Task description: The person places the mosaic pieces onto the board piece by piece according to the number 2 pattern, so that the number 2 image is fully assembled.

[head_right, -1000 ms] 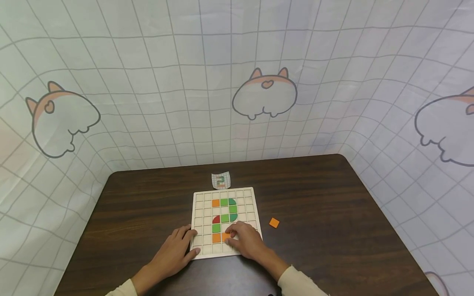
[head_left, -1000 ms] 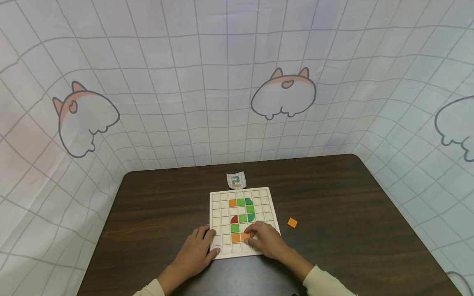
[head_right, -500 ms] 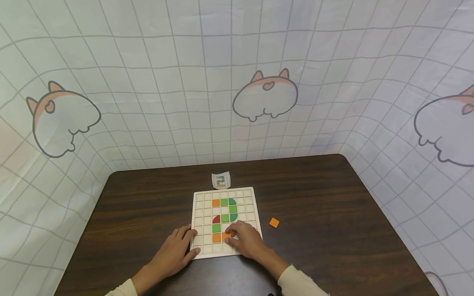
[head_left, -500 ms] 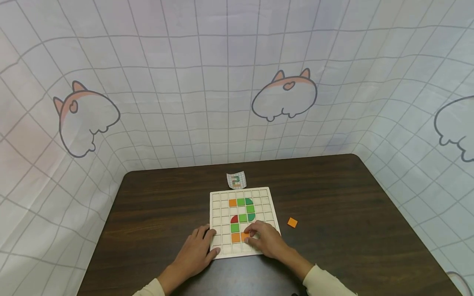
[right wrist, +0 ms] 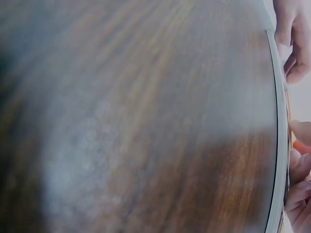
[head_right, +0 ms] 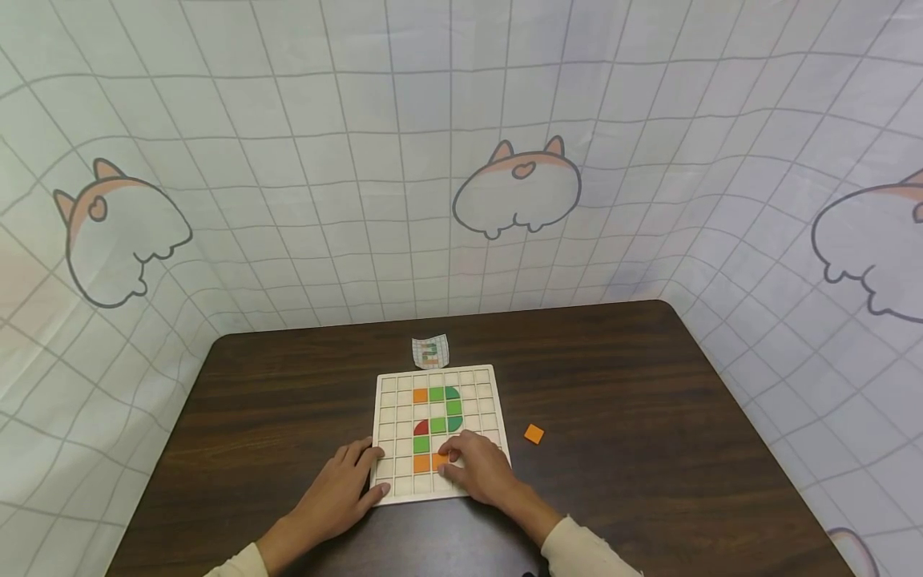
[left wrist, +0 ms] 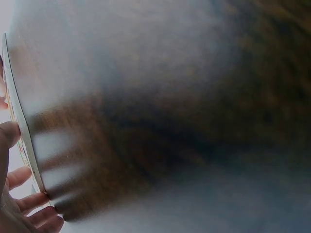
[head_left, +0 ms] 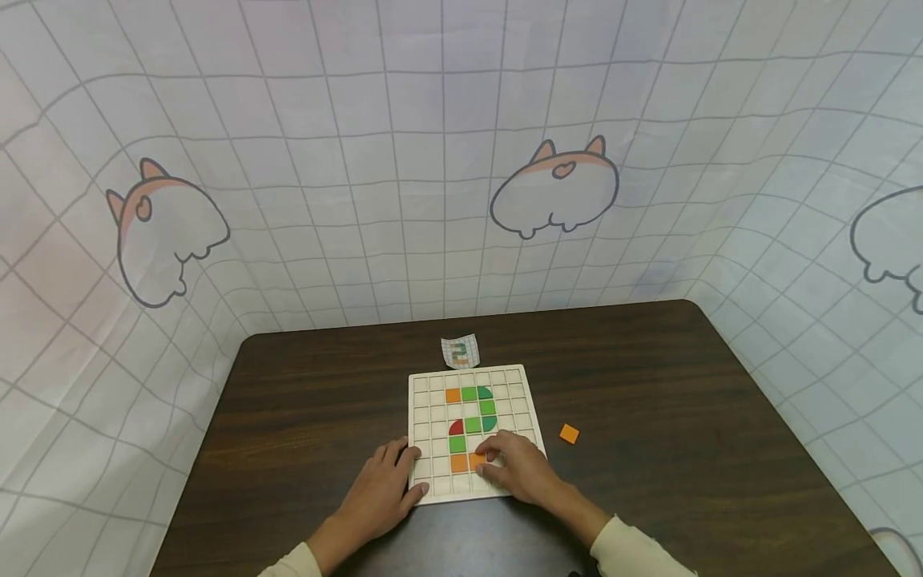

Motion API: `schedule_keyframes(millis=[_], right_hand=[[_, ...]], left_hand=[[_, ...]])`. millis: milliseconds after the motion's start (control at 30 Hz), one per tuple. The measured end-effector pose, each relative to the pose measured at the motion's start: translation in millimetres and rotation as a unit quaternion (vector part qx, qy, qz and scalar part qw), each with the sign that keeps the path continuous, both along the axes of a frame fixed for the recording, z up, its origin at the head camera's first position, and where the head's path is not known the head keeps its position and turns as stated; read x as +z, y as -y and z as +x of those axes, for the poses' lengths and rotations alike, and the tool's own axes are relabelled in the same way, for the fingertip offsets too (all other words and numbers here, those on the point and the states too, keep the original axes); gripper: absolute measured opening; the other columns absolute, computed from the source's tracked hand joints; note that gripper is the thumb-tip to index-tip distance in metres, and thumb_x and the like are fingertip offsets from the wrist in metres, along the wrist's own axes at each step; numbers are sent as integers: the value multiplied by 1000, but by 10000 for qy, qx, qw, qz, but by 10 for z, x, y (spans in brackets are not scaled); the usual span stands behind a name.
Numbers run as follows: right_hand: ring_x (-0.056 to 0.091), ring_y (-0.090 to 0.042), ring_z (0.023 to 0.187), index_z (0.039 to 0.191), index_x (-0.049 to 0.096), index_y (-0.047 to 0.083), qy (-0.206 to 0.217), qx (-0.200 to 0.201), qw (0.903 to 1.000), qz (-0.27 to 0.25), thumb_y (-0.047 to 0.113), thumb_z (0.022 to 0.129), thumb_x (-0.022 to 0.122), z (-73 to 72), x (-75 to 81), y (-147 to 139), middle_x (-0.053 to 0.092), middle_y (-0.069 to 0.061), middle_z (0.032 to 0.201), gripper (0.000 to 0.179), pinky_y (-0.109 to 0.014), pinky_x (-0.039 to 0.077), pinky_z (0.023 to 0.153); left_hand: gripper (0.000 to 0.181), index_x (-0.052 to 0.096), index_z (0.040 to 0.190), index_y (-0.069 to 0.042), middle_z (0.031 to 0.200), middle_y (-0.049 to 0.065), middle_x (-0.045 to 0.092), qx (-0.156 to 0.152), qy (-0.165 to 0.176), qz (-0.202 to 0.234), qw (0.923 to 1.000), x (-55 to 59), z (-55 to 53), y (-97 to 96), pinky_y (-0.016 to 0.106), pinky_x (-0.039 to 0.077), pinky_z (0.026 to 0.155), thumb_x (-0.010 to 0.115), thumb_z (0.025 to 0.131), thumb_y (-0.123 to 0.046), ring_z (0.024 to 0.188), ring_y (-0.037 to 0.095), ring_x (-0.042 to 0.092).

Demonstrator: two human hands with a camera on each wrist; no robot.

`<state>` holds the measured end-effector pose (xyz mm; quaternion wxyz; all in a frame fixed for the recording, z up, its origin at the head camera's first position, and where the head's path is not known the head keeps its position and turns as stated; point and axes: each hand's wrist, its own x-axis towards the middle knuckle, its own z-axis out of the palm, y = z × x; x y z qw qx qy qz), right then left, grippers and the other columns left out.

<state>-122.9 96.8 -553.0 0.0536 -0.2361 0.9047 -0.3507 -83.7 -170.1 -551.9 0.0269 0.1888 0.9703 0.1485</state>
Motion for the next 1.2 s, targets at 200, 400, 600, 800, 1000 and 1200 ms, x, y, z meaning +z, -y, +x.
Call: schedule_keyframes(millis=[200, 400, 600, 800, 1000, 1200], right_hand=[[57, -8, 83, 108, 74, 12, -2, 167, 9997, -196, 19, 89, 77, 24, 18, -50, 64, 6, 90, 20, -27, 48, 78], [57, -13, 80, 110, 73, 9, -277, 316, 9979, -483, 14, 89, 76, 17, 62, -217, 66, 2, 93, 22, -24, 46, 73], [52, -8, 74, 115, 71, 8, -218, -49, 9990, -389, 11, 88, 76, -33, 54, -525, 66, -4, 104, 27, -22, 45, 67], [50, -7, 73, 117, 71, 10, -268, -694, 9972, 38, 13, 87, 78, -103, 20, -828, 62, -3, 106, 31, -22, 44, 65], [61, -20, 94, 118, 72, 12, -420, -1300, 9892, 525, 17, 86, 81, -157, 14, -1082, 62, -6, 110, 34, -40, 51, 80], [63, -31, 104, 125, 70, 9, -260, -1496, 9848, 841, 18, 87, 79, -182, 35, -1226, 60, -10, 115, 39, -53, 52, 88]], left_hand=[[48, 54, 132, -10, 142, 22, 50, -5, 32, -3, 10000, -14, 3, 6, 55, 45, 101, 62, 98, -43, 128, 39, 51], [47, 54, 131, -10, 142, 22, 50, -13, 51, 8, 10000, -15, 6, 10, 55, 46, 100, 63, 98, -42, 128, 39, 51], [48, 54, 132, -10, 143, 22, 49, 17, 129, 36, 9999, -25, 20, 15, 55, 46, 100, 63, 98, -43, 129, 39, 50], [48, 54, 132, -10, 143, 22, 49, 31, 94, 29, 9999, -28, 26, 20, 56, 46, 100, 63, 97, -43, 128, 39, 51], [49, 54, 132, -10, 143, 21, 49, 46, 33, -70, 10000, -26, 12, 20, 54, 46, 100, 63, 97, -43, 128, 38, 51], [50, 54, 133, -10, 144, 21, 49, 26, 69, -95, 9999, -23, 1, 17, 54, 46, 100, 63, 98, -44, 128, 38, 51]])
